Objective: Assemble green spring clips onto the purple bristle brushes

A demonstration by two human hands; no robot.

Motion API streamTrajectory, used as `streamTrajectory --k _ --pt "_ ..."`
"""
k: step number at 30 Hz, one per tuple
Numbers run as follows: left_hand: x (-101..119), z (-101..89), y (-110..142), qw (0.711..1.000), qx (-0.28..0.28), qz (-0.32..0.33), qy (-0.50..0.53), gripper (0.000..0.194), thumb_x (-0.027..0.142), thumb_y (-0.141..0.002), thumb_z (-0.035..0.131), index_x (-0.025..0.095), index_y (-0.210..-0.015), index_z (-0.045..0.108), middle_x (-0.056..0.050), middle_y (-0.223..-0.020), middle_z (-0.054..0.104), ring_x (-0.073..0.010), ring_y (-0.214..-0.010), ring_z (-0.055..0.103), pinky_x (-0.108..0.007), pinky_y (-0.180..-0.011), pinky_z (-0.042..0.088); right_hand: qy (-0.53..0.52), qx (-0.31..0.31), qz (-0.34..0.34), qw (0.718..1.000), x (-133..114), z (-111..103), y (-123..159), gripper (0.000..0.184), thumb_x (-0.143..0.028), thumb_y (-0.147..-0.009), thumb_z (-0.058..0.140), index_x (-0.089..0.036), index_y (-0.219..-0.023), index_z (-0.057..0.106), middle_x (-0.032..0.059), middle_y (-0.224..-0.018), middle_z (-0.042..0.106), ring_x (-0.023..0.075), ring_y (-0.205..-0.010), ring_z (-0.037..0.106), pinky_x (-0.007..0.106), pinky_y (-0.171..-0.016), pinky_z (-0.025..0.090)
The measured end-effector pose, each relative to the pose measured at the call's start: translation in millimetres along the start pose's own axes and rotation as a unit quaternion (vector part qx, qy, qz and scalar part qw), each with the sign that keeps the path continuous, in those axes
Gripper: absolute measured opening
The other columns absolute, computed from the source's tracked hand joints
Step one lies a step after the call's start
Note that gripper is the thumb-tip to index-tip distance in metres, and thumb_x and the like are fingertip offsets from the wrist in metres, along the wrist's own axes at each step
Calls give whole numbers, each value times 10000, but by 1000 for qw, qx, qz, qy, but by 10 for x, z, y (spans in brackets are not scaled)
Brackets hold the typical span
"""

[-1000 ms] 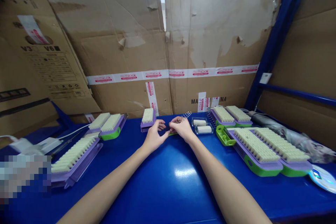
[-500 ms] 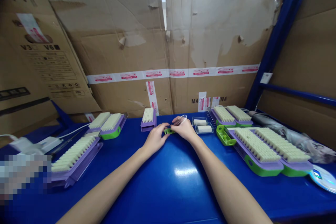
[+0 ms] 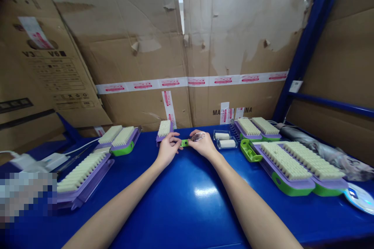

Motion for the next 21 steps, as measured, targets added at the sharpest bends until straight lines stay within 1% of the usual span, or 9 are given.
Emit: streamTrajectory --k 3,7,9,12,15,18,21 --pt "14 5 2 1000 5 -10 25 261 158 -717 587 150 -961 496 2 -708 609 -127 -529 631 -153 -379 397 37 7 -50 998 -18 -20 18 171 -292 -673 608 -182 -802 631 4 -721 667 130 -617 593 229 -593 450" --pt "32 10 -13 998 15 -2 65 288 124 -666 645 141 -924 518 2 -675 628 -115 -543 622 -171 -458 445 68 -8 -147 987 -123 -59 61 166 -285 -742 565 -183 -861 619 27 -799 674 150 -711 621 247 -670 469" --pt "35 3 -23 996 27 -2 86 265 119 -648 670 130 -882 548 -9 -669 642 -111 -544 615 -189 -500 463 86 -24 -181 980 -187 -74 82 160 -273 -762 551 -176 -874 611 46 -824 675 162 -745 628 258 -698 471" --pt "28 -11 -39 994 32 -16 102 203 130 -644 688 112 -833 615 -35 -681 661 -112 -550 608 -187 -476 443 114 -41 -198 973 -241 -79 99 152 -252 -771 553 -172 -890 603 65 -842 678 173 -762 634 265 -707 473" --pt "13 -21 -47 994 29 -28 104 180 129 -664 678 108 -842 663 -40 -668 668 -108 -545 598 -171 -436 414 134 -47 -204 968 -248 -54 101 166 -232 -772 559 -168 -920 600 79 -867 682 180 -784 639 269 -715 474" --pt "3 -22 -48 995 29 -27 96 172 138 -679 666 108 -848 680 -39 -648 668 -106 -541 592 -173 -445 427 143 -54 -211 966 -255 -13 107 170 -215 -770 561 -168 -929 597 76 -861 685 176 -775 643 258 -700 472" --pt "2 -20 -47 994 39 -23 99 169 167 -681 671 109 -840 673 -50 -675 680 -113 -550 604 -182 -457 456 146 -67 -211 964 -286 25 124 146 -192 -773 551 -174 -910 597 62 -824 685 162 -729 642 237 -659 465"
Point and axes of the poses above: each hand's wrist, its own y-axis away from the middle knuckle, its own z-axis out of the palm, x = y × z, the point moved 2 cm from there along -y, towards the middle knuckle
